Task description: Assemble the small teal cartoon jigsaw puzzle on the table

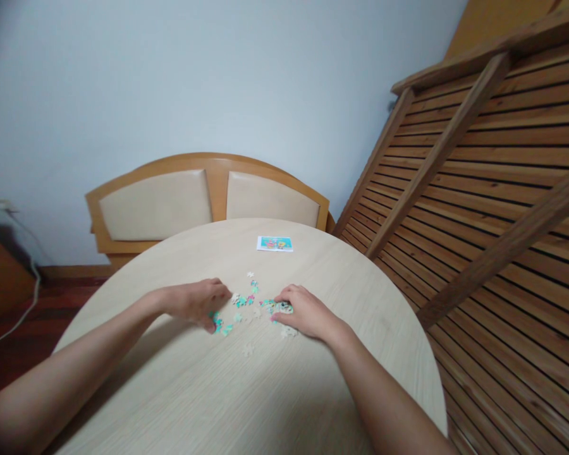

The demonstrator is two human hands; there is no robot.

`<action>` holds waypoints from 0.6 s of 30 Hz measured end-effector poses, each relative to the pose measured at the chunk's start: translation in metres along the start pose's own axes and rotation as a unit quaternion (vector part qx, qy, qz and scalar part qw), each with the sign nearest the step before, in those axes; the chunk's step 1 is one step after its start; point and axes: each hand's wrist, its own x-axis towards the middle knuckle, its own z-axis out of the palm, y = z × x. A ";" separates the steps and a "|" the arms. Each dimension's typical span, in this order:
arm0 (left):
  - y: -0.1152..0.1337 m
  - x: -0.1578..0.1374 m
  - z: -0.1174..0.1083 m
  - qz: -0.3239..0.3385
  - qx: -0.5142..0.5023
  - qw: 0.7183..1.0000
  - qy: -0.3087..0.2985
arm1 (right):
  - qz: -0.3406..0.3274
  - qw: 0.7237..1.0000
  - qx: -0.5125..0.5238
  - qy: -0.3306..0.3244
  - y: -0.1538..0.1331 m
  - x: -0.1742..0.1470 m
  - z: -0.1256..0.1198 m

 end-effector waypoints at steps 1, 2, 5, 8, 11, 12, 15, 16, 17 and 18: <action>0.000 0.002 0.002 -0.011 -0.006 1.000 -0.009 | 0.002 1.000 0.005 0.004 -0.001 0.001 0.001; 0.001 0.004 0.004 -0.020 -0.018 0.999 -0.020 | 0.004 1.000 0.008 0.009 -0.003 0.002 0.002; 0.006 0.007 0.008 -0.022 -0.046 0.998 -0.043 | 0.012 1.000 0.013 0.023 -0.008 0.005 0.007; 0.011 0.008 0.009 -0.001 -0.038 0.999 -0.035 | 0.025 0.998 0.035 0.035 -0.011 0.007 0.009; 0.015 0.011 0.011 0.028 -0.034 0.999 0.005 | 0.052 0.994 0.085 0.049 -0.009 0.008 0.009; 0.016 0.013 0.012 0.041 -0.031 0.998 0.021 | 0.061 0.991 0.105 0.055 -0.008 0.008 0.008; 0.018 0.021 0.017 0.065 -0.014 0.995 0.074 | 0.077 0.982 0.155 0.077 -0.002 0.010 0.008; 0.019 0.023 0.019 0.064 -0.010 0.994 0.093 | 0.079 0.979 0.167 0.085 0.000 0.011 0.008; 0.020 0.025 0.020 0.061 -0.009 0.992 0.111 | 0.078 0.976 0.182 0.092 0.002 0.012 0.008; 0.020 0.027 0.021 0.054 -0.011 0.991 0.125 | 0.076 0.973 0.198 0.095 0.003 0.012 0.008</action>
